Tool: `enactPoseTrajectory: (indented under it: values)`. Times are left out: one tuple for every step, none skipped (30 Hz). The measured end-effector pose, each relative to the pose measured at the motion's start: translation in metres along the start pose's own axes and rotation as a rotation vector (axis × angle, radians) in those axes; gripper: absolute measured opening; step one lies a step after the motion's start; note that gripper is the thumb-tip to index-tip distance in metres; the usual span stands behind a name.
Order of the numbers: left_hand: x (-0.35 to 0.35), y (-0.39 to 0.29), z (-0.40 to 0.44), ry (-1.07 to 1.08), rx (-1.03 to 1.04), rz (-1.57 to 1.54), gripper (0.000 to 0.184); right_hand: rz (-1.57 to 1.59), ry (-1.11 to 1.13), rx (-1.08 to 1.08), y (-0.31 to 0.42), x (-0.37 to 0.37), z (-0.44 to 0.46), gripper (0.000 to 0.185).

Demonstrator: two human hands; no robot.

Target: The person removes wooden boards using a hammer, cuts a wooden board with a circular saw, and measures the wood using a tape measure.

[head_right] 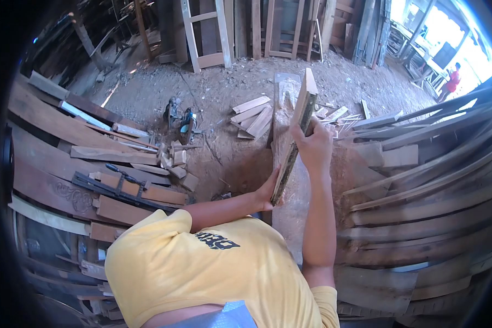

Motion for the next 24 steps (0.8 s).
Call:
enactPoseTrajectory:
  values:
    - [-0.001,0.0,-0.001,0.004,-0.004,-0.018,0.062,0.005,-0.008,0.008,-0.002,0.0,0.001,0.027]
    - [-0.003,0.001,-0.002,0.007,-0.007,-0.035,0.062,0.004,-0.003,-0.01,-0.001,0.003,0.0,0.028]
    - [-0.002,0.0,-0.006,0.002,-0.014,-0.025,0.062,0.002,0.001,-0.028,0.001,0.006,0.0,0.028]
    - [-0.001,-0.002,-0.009,-0.013,0.005,-0.034,0.062,0.007,-0.009,-0.018,0.002,0.006,-0.001,0.028]
    - [0.0,-0.004,-0.013,-0.026,0.023,-0.044,0.063,0.01,0.009,-0.021,0.005,0.008,-0.001,0.029]
    - [-0.005,-0.002,-0.009,-0.03,0.015,-0.032,0.063,0.013,0.026,-0.024,0.008,0.01,-0.001,0.031]
    - [-0.007,0.0,-0.006,0.001,-0.008,-0.071,0.063,0.016,0.017,-0.015,0.007,0.011,0.0,0.031]
    - [-0.008,0.002,-0.002,0.033,-0.03,-0.11,0.064,-0.002,0.009,-0.038,0.009,0.012,0.001,0.033]
    - [-0.008,0.002,-0.002,0.029,-0.036,-0.104,0.064,-0.021,0.004,-0.06,0.011,0.013,0.002,0.035]
    - [-0.01,0.002,-0.001,0.006,-0.057,-0.12,0.065,-0.019,0.0,-0.053,0.011,0.014,0.004,0.035]
    - [-0.011,0.002,0.0,-0.017,-0.078,-0.138,0.065,-0.042,0.008,-0.046,0.01,0.016,0.006,0.037]
    - [-0.014,0.001,0.002,-0.02,-0.082,-0.133,0.065,-0.066,0.016,-0.04,0.01,0.018,0.007,0.039]
    - [-0.015,0.0,0.003,0.002,-0.09,-0.154,0.067,-0.065,0.012,-0.034,0.011,0.018,0.009,0.039]
    - [-0.016,-0.001,0.005,0.025,-0.098,-0.175,0.069,-0.071,0.023,-0.04,0.013,0.019,0.012,0.04]
    - [-0.015,-0.002,0.005,0.023,-0.102,-0.171,0.069,-0.077,0.034,-0.046,0.015,0.021,0.014,0.042]
    - [-0.014,-0.004,0.004,0.015,-0.106,-0.174,0.069,-0.075,0.031,-0.042,0.015,0.022,0.015,0.042]
    - [-0.014,-0.005,0.004,0.007,-0.108,-0.177,0.07,-0.082,0.015,-0.046,0.016,0.022,0.017,0.042]
    - [-0.013,-0.006,0.003,0.006,-0.111,-0.174,0.07,-0.089,-0.001,-0.052,0.017,0.022,0.018,0.042]
    - [-0.012,-0.007,0.002,0.01,-0.119,-0.185,0.07,-0.089,-0.004,-0.05,0.017,0.023,0.019,0.042]
    - [-0.011,-0.008,0.001,0.015,-0.128,-0.196,0.07,-0.085,0.007,-0.03,0.016,0.024,0.02,0.042]
    - [-0.012,-0.009,0.002,0.017,-0.129,-0.193,0.07,-0.082,0.018,-0.011,0.015,0.025,0.02,0.042]
    - [-0.012,-0.01,0.003,0.042,-0.128,-0.185,0.07,-0.083,0.014,-0.011,0.016,0.025,0.02,0.042]
    - [-0.011,-0.011,0.004,0.067,-0.128,-0.177,0.07,-0.072,0.015,0.009,0.016,0.025,0.019,0.042]
    - [-0.011,-0.011,0.004,0.069,-0.132,-0.172,0.07,-0.061,0.014,0.029,0.016,0.025,0.019,0.042]
Point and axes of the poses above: each hand's wrist, its own z-axis towards the middle knuckle, its own x-axis out of the palm, y = z × x, the point moved 8 cm from there along z, towards the middle knuckle, and after that the axes turned 5 degrees about -y, right-handed, at the moved point
